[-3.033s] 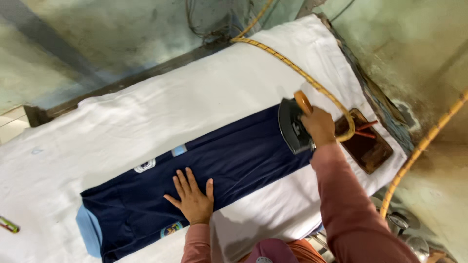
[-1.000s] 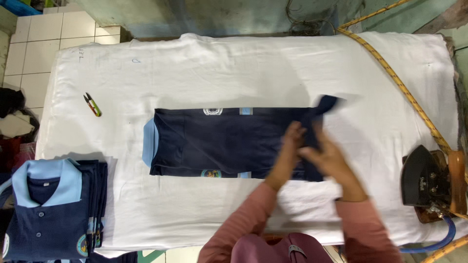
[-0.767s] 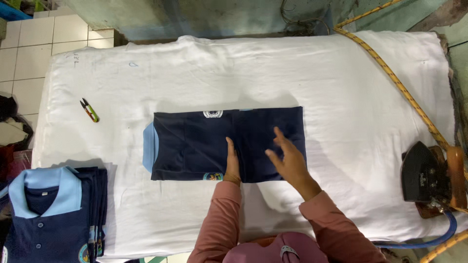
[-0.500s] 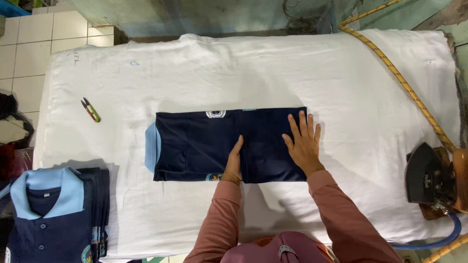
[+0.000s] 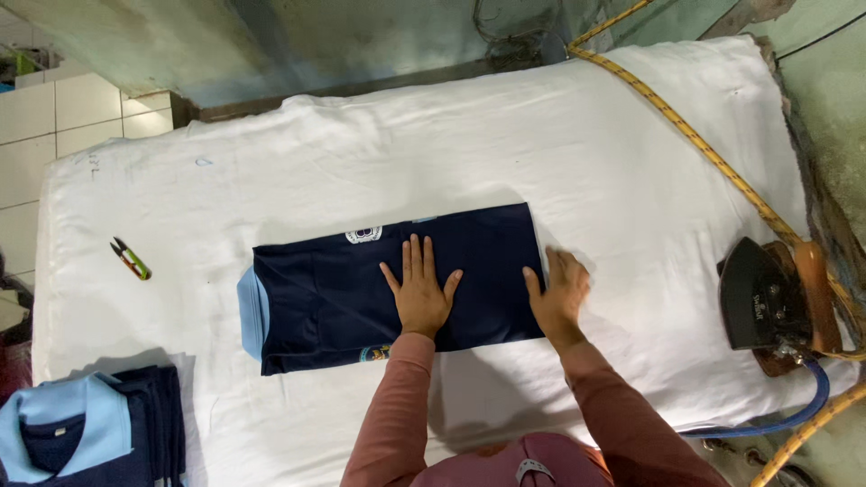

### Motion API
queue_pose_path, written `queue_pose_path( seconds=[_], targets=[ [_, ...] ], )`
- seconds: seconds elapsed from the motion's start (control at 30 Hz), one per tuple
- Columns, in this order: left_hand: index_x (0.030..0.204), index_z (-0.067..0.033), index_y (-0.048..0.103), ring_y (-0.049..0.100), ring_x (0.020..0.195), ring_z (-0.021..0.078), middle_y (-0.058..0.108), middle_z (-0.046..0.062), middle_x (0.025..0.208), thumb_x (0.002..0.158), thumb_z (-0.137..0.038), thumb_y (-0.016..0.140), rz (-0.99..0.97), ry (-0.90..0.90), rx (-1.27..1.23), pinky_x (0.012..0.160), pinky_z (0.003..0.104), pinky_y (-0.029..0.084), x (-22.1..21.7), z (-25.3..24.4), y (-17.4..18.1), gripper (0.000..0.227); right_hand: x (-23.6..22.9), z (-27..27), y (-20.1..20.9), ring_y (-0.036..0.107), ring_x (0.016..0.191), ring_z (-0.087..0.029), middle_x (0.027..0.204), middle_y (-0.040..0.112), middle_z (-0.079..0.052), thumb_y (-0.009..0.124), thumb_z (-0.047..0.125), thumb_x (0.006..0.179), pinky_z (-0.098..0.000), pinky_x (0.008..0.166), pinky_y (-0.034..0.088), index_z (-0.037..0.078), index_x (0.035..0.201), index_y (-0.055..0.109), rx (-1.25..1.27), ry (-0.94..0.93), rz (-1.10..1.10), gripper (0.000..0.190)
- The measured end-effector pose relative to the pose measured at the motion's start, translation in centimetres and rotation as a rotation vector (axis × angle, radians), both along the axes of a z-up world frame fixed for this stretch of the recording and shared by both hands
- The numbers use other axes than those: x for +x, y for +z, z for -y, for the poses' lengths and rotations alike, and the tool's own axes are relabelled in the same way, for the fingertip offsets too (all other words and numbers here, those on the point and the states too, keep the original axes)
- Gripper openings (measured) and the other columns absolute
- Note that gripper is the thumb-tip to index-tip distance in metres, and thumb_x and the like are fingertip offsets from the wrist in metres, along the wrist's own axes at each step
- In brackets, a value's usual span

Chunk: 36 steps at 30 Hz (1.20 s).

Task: The person irons a blue long-sleeved shirt on a white surface using a steam iron, then folds the shirt into a square.

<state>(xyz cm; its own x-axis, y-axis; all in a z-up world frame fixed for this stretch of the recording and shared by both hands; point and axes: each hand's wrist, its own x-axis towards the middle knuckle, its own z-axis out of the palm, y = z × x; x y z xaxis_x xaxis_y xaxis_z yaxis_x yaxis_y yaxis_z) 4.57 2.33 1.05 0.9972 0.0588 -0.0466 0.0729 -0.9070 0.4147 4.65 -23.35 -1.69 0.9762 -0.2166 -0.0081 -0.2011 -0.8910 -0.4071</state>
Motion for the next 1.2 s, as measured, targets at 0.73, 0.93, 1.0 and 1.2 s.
queue_pose_path(
  seconds=[0.73,0.93,1.0,1.2],
  targets=[
    [0.148,-0.0052,0.050,0.058,0.128,0.0143,0.063,0.010,0.142,0.084,-0.037,0.079,0.068,0.550,-1.239,0.114,0.028,0.042,-14.5,-3.1,1.1,0.077,1.5,-30.3,18.6,0.065,0.092,-0.013,0.110,0.070,-0.008,0.078,0.003,0.081,-0.0285,0.081,0.059,0.011,0.136,0.052,1.305,0.277,-0.266,0.061],
    [0.068,-0.0164,0.050,0.036,0.060,0.0066,0.046,-0.005,0.064,0.094,-0.003,0.059,0.023,0.928,-1.930,0.052,0.025,0.024,-15.5,-5.7,-4.4,0.031,-2.3,-43.9,13.8,0.073,0.072,-0.023,0.076,0.067,-0.012,0.069,0.019,0.096,-0.0344,0.068,0.068,0.012,0.166,-0.008,0.828,0.558,-0.691,0.104],
    [0.078,-0.0085,0.055,0.045,0.063,0.0144,0.054,0.005,0.069,0.088,0.003,0.051,-0.056,1.112,-2.108,0.055,0.027,0.032,-15.7,-7.1,-5.3,0.015,-2.1,-43.8,8.9,0.077,0.087,-0.018,0.109,0.076,-0.006,0.064,0.032,0.096,-0.0283,0.079,0.061,0.017,0.167,0.011,0.777,0.629,-0.522,0.090],
    [0.104,-0.0053,0.073,0.074,0.081,0.0249,0.076,0.013,0.091,0.097,-0.029,0.069,0.134,1.437,-1.802,0.073,0.036,0.059,-16.3,-12.0,-0.1,0.025,-0.6,-31.6,8.6,0.011,0.160,-0.040,0.171,0.021,-0.017,0.044,0.036,0.112,-0.0609,0.129,0.013,0.011,0.164,0.026,0.247,0.864,0.339,0.061]
  ],
)
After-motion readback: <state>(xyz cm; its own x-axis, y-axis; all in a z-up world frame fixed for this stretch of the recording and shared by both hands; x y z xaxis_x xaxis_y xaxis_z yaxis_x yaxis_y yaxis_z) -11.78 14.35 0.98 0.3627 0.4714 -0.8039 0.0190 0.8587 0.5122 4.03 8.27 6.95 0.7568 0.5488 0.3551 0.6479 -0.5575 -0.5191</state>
